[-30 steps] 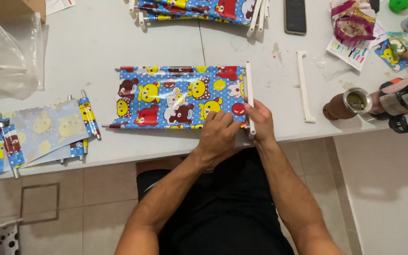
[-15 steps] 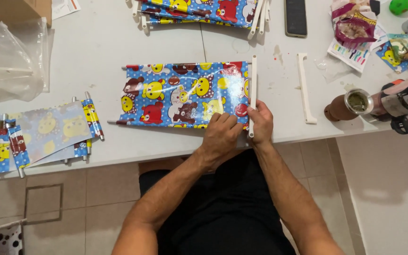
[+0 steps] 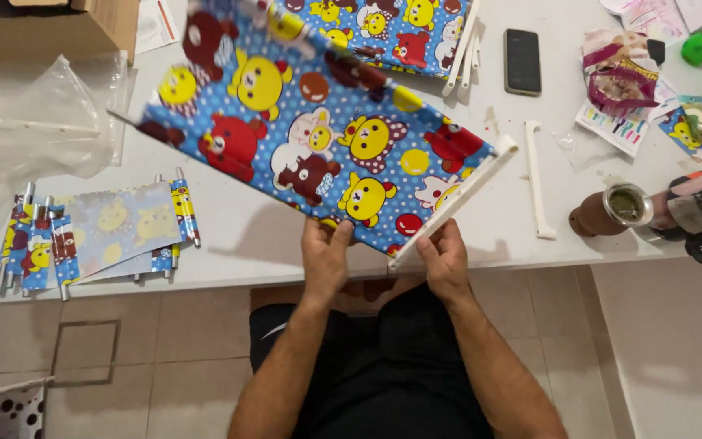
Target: Assembling fabric shelves for a rack by inserting plastic rods into the side sleeves.
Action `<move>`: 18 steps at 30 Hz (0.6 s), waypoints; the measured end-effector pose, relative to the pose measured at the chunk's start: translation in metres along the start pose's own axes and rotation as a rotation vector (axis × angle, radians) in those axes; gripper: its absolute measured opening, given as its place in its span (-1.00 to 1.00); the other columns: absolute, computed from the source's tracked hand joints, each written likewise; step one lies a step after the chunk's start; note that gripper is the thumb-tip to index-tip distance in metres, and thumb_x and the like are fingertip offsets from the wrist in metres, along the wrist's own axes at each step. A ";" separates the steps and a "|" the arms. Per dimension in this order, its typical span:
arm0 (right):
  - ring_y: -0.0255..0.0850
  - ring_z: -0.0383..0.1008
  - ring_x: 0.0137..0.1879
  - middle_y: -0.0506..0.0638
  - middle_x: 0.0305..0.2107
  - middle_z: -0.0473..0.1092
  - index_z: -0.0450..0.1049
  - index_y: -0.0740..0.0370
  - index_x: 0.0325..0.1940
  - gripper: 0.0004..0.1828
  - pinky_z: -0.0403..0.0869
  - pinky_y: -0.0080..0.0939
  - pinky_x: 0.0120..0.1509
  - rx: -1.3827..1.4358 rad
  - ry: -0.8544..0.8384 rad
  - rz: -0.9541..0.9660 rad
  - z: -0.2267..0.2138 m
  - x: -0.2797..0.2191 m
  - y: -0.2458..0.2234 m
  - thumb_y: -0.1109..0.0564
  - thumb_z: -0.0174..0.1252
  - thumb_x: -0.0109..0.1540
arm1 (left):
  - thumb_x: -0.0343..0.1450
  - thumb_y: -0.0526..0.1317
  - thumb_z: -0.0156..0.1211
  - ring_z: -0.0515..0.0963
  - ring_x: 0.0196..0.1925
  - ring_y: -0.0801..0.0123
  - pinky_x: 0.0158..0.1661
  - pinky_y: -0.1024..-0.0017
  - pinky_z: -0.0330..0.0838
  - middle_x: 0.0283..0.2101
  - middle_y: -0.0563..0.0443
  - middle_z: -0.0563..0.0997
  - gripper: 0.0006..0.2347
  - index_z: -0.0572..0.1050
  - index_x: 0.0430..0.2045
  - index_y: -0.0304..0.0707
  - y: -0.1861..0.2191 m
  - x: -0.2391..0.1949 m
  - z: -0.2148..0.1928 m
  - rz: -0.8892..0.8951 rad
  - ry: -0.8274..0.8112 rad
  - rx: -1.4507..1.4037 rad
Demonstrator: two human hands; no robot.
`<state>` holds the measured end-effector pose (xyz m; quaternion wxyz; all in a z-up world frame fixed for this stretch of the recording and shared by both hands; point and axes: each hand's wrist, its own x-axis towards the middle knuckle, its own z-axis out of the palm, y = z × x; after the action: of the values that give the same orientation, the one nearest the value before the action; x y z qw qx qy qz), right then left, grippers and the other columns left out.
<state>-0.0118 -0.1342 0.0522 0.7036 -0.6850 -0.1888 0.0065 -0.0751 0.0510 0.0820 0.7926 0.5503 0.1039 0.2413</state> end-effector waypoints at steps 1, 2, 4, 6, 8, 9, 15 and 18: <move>-0.32 0.41 -0.26 -0.03 -0.37 0.46 0.33 0.20 -0.02 -0.73 0.51 -0.17 -0.04 0.003 -0.004 -0.007 -0.009 0.000 0.010 0.03 0.18 0.33 | 0.50 -0.20 0.17 0.61 -0.20 0.50 -0.17 0.46 0.66 -0.18 0.07 0.54 -0.77 0.34 -0.04 -0.28 0.006 0.007 -0.008 0.008 0.002 0.001; -0.34 0.30 -0.43 -0.08 -0.57 0.33 0.35 0.18 -0.26 -0.78 0.40 -0.25 -0.23 -0.166 0.137 -0.039 -0.019 0.002 0.021 0.07 0.25 0.30 | 0.50 -0.22 0.17 0.65 -0.20 0.38 -0.17 0.35 0.66 -0.21 -0.03 0.58 -0.76 0.37 -0.04 -0.33 0.013 0.018 -0.015 0.083 -0.051 0.049; -0.36 0.19 -0.59 -0.15 -0.76 0.19 0.37 0.15 -0.51 -0.68 0.28 -0.33 -0.43 -0.331 0.277 -0.071 -0.035 0.010 0.022 0.12 0.32 0.27 | 0.51 -0.24 0.18 0.68 -0.20 0.26 -0.17 0.25 0.67 -0.24 -0.13 0.61 -0.76 0.39 -0.03 -0.39 0.030 0.034 -0.026 0.161 -0.101 0.100; -0.29 0.12 -0.61 -0.19 -0.72 0.13 0.26 0.08 -0.54 -0.45 0.19 -0.36 -0.41 -0.451 0.435 -0.363 -0.051 0.014 0.003 0.04 0.58 0.19 | 0.50 -0.07 0.23 0.75 -0.25 0.12 -0.28 0.19 0.60 -0.33 -0.19 0.70 -0.71 0.48 -0.13 -0.36 0.048 0.039 -0.035 0.327 -0.122 0.531; -0.24 0.22 -0.54 0.02 -0.36 0.24 0.24 0.24 -0.15 -0.48 0.27 -0.31 -0.40 -0.457 0.322 -0.403 -0.049 0.032 -0.018 0.01 0.50 0.24 | 0.48 -0.14 0.25 0.75 -0.29 0.08 -0.25 0.18 0.59 -0.39 -0.15 0.69 -0.80 0.48 -0.23 -0.32 0.050 0.043 -0.036 0.334 -0.150 0.621; -0.19 0.32 -0.47 0.23 -0.01 0.35 0.23 0.41 0.24 -0.32 0.35 -0.26 -0.39 -0.462 0.217 -0.453 -0.049 0.041 -0.029 -0.02 0.43 0.28 | 0.47 -0.21 0.27 0.75 -0.33 0.04 -0.23 0.17 0.58 -0.45 -0.11 0.68 -0.87 0.48 -0.32 -0.27 0.051 0.047 -0.035 0.353 -0.184 0.706; -0.13 0.40 -0.60 0.00 -0.56 0.34 0.44 0.27 -0.03 -0.79 0.40 -0.20 -0.45 -0.590 0.139 -0.454 -0.034 0.063 -0.038 0.07 0.23 0.43 | 0.45 -0.25 0.28 0.75 -0.38 0.12 -0.26 0.24 0.60 -0.47 -0.10 0.69 -0.90 0.49 -0.35 -0.26 0.020 0.046 -0.038 0.300 -0.218 0.668; -0.18 0.45 -0.56 -0.10 -0.65 0.38 0.44 0.20 -0.22 -0.74 0.43 -0.27 -0.36 -0.622 0.104 -0.447 -0.036 0.064 -0.026 0.00 0.25 0.43 | 0.46 -0.27 0.26 0.75 -0.37 0.06 -0.26 0.20 0.62 -0.44 -0.16 0.69 -0.91 0.49 -0.33 -0.29 0.031 0.042 -0.033 0.290 -0.209 0.651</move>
<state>0.0508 -0.1531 0.0944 0.4550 -0.8070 -0.2907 -0.2393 -0.0618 0.1077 0.1026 0.5398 0.8044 0.0146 0.2478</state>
